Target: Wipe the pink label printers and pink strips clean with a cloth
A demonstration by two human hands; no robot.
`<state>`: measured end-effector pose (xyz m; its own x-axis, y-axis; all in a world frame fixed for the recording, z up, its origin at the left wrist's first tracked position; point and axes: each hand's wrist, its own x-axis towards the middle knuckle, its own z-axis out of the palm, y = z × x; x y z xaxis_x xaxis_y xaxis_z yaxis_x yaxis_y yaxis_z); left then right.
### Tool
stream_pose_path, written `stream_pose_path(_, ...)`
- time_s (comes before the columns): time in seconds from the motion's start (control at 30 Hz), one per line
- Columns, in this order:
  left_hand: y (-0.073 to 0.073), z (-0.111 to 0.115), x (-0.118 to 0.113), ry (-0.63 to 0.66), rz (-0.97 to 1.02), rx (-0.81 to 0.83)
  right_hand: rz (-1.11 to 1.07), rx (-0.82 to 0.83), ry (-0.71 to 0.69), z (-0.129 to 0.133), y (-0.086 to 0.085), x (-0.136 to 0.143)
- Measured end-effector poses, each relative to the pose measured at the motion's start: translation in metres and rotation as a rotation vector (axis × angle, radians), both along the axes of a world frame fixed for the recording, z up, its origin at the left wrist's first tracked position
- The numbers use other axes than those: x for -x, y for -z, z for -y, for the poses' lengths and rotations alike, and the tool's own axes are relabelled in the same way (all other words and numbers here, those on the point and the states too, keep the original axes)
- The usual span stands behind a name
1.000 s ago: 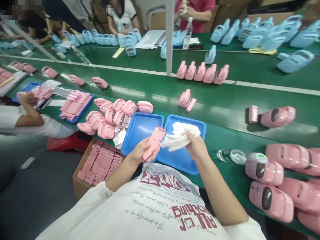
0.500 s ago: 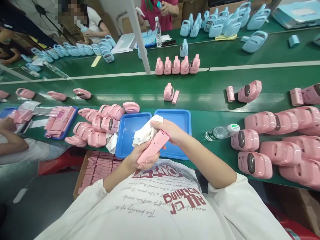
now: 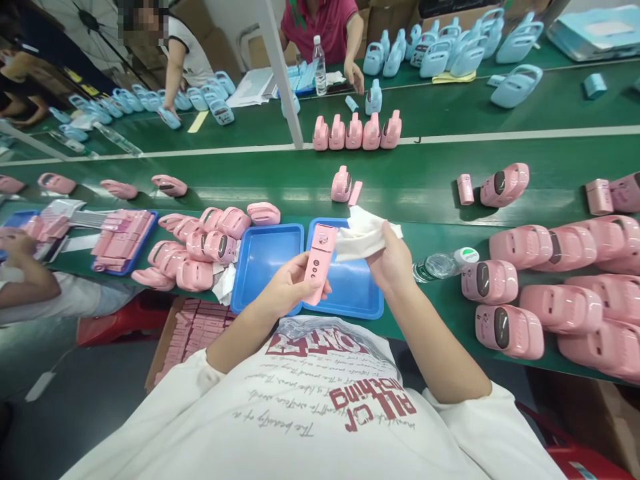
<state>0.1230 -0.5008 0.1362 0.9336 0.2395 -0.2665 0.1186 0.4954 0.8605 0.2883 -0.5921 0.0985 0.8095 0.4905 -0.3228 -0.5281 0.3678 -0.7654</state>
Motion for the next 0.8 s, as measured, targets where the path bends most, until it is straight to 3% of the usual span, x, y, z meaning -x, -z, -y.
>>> stream_pose_path(0.1, 0.000, 0.004, -0.001, 0.015, 0.029, 0.032, -0.006, 0.017, 0.023, 0.017, -0.007, 0.006)
stream_pose_path(0.23, -0.006, 0.009, -0.004, 0.044, 0.042, 0.277, 0.079, -0.015, 0.120, 0.030, -0.020, 0.022)
stream_pose_path(0.33, -0.012, 0.014, -0.004, 0.125, 0.041, 0.392, 0.239, -0.024, 0.261, 0.037, -0.026, 0.040)
stream_pose_path(0.4, -0.013, 0.017, -0.004, 0.155, 0.069, 0.390, 0.430, -0.009, 0.267, 0.040, -0.026, 0.052)
stream_pose_path(0.53, -0.008, 0.022, -0.004, 0.204, 0.039, 0.335, 0.972, 0.097, -0.062, 0.042, -0.023, 0.066)
stream_pose_path(0.6, -0.005, 0.022, -0.004, 0.151, -0.071, 0.307, 1.203, 0.126, -0.204, 0.040, -0.021, 0.068)
stream_pose_path(0.7, -0.005, 0.018, -0.005, 0.012, -0.176, 0.309, 1.464, -0.019, -0.391, 0.041, -0.022, 0.068)
stream_pose_path(0.8, -0.010, 0.014, -0.005, -0.018, -0.053, 0.322, 1.515, -0.136, -0.449, 0.057, -0.027, 0.069)
